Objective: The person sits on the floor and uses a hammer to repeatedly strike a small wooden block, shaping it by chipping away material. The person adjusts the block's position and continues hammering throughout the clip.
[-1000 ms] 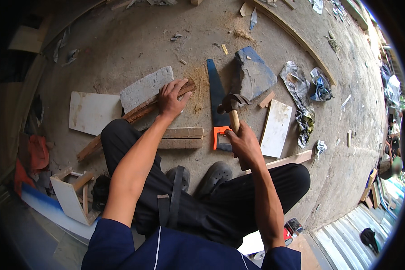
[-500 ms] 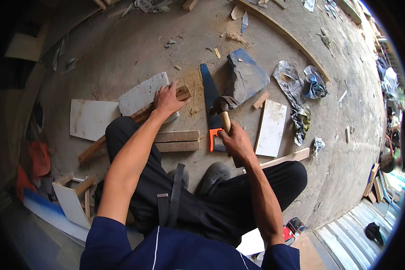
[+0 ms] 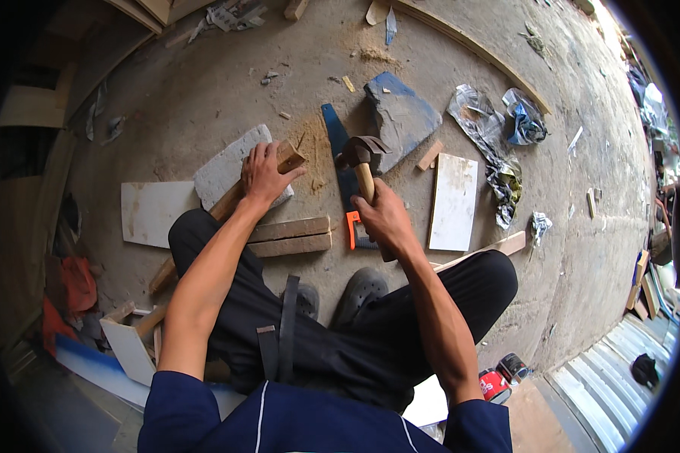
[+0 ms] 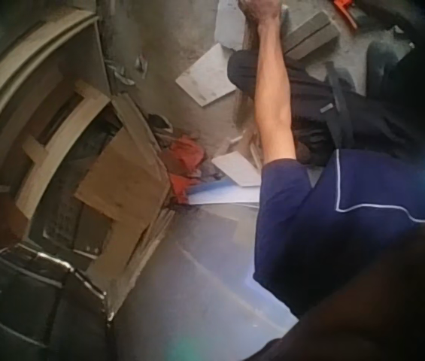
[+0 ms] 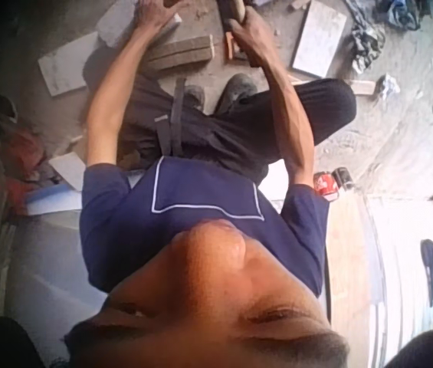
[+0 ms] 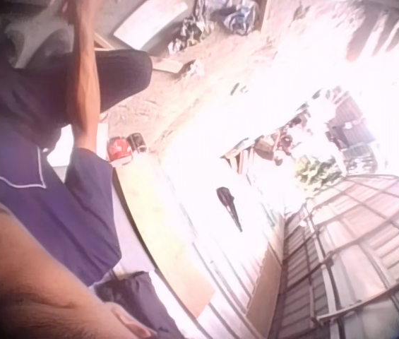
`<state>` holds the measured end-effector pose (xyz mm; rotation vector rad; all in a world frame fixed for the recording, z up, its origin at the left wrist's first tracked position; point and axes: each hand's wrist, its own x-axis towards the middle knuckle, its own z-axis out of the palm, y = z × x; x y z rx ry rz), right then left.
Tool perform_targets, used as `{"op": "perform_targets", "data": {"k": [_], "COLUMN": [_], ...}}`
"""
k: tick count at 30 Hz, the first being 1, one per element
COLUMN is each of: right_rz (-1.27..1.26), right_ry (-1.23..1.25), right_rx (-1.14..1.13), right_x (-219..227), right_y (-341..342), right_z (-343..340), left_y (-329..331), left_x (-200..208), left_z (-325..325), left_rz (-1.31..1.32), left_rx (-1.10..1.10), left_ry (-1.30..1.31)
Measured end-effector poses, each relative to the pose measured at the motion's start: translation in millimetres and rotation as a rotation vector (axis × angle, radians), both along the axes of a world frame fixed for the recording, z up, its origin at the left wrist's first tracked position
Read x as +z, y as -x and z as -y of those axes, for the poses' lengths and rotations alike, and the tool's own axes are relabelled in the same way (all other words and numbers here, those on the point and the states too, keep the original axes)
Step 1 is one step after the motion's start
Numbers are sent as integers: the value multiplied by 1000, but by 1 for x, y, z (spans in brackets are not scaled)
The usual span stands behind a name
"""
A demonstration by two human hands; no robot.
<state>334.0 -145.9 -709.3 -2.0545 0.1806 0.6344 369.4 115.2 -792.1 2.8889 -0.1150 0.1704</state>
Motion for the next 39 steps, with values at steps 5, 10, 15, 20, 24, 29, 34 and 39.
{"op": "perform_targets", "data": {"k": [5, 10, 15, 20, 24, 29, 34, 39], "right_rz": [-15, 133, 187, 241, 383, 369, 346, 242], "right_ry": [-4, 44, 85, 78, 27, 150, 82, 152], "right_rx": [23, 106, 191, 146, 102, 176, 144, 172], "right_x": [-5, -15, -33, -51, -44, -74, -39, -61], "right_y": [-4, -13, -41, -33, -35, -42, -65, -57], "right_z": [-5, -26, -44, -52, -64, -60, -68, -65], "left_y": [-3, -6, -3, -7, -7, -10, -5, -8], "left_x": [-13, -39, -44, -42, -39, -33, -37, -36], "left_z": [6, 6, 9, 7, 7, 11, 6, 10], "left_rz": [-50, -87, -111, -50, -61, -85, -23, -54], "left_rx": [66, 77, 42, 13, 26, 15, 7, 24], "left_ry": [-95, -85, -62, -54, -65, -71, -36, -11]}}
